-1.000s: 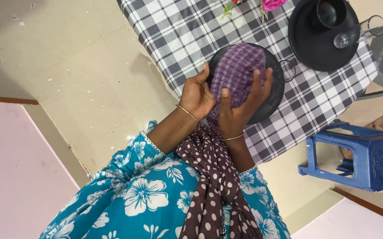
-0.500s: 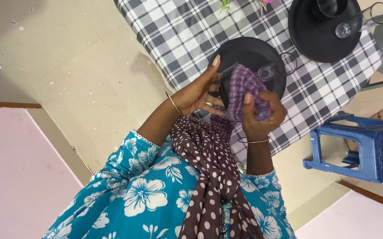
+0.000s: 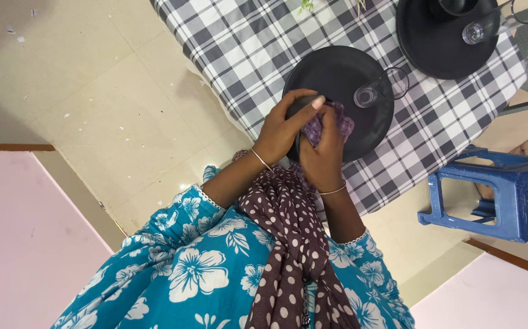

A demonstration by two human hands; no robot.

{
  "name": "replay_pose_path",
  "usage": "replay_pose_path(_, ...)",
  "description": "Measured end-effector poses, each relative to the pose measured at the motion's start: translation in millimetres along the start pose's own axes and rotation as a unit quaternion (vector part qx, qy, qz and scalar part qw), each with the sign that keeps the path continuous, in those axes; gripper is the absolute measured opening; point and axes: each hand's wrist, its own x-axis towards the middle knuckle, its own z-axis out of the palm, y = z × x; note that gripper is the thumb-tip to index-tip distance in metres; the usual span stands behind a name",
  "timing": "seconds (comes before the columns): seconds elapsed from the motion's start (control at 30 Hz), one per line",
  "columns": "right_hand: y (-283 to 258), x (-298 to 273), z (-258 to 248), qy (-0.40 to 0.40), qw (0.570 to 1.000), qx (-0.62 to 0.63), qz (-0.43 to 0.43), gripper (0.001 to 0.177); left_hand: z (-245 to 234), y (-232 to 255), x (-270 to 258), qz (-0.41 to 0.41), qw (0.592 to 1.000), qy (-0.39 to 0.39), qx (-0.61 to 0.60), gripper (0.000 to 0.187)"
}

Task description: The person wipes a glass and a bowl with a cloth and places them back on a table set with dishes and flowers.

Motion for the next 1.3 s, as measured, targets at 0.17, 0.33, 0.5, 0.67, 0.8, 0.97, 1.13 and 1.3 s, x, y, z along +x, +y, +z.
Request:
replay_pose_path(0.17, -10.2, -11.4, -11.7, -0.096, 0.978, -0.06, -0.174, 0.042, -34.3, 13.9, 47.4, 0.008, 0.994, -0.107, -0.034, 0.046)
replay_pose_path(0.33, 17.5, -13.9, -30.3, -0.161, 0.863, -0.278, -0.389, 0.045, -52.0, 54.8, 69.0, -0.052, 0.926, -0.356, 0.114, 0.051)
replay_pose_path(0.5, 27.6, 15.8, -12.8, -0.064, 0.894, -0.338, -0.286, 0.051, -9.8, 72.0, 64.4, 0.045, 0.978, -0.139, 0.15, 0.064)
replay_pose_path(0.67, 22.5, 37.8, 5.9, 0.045, 0.991, -0.02, -0.125, 0.05, 16.4, 68.8, 45.9, 0.372, 0.881, 0.044, 0.291, 0.051)
replay_pose_path(0.8, 17.7, 26.7, 12.9, 0.081, 0.976, -0.085, -0.183, 0.048, 5.1, 60.3, 73.7, 0.263, 0.923, -0.023, 0.281, 0.027)
replay_pose_path(0.97, 26.7, 8.9, -10.2, 0.008, 0.906, -0.237, -0.349, 0.039, -18.0, 60.6, 98.3, 0.151, 0.906, -0.27, 0.288, 0.017)
replay_pose_path(1.13, 43.0, 13.3, -23.5, -0.016, 0.878, -0.348, -0.329, 0.041, -7.1, 63.5, 92.1, 0.182, 0.912, -0.195, 0.312, 0.032)
replay_pose_path(1.3, 34.0, -3.4, 3.4, 0.11, 0.961, -0.194, -0.166, 0.039, 16.7, 54.0, 54.0, 0.264, 0.945, -0.061, 0.184, 0.052)
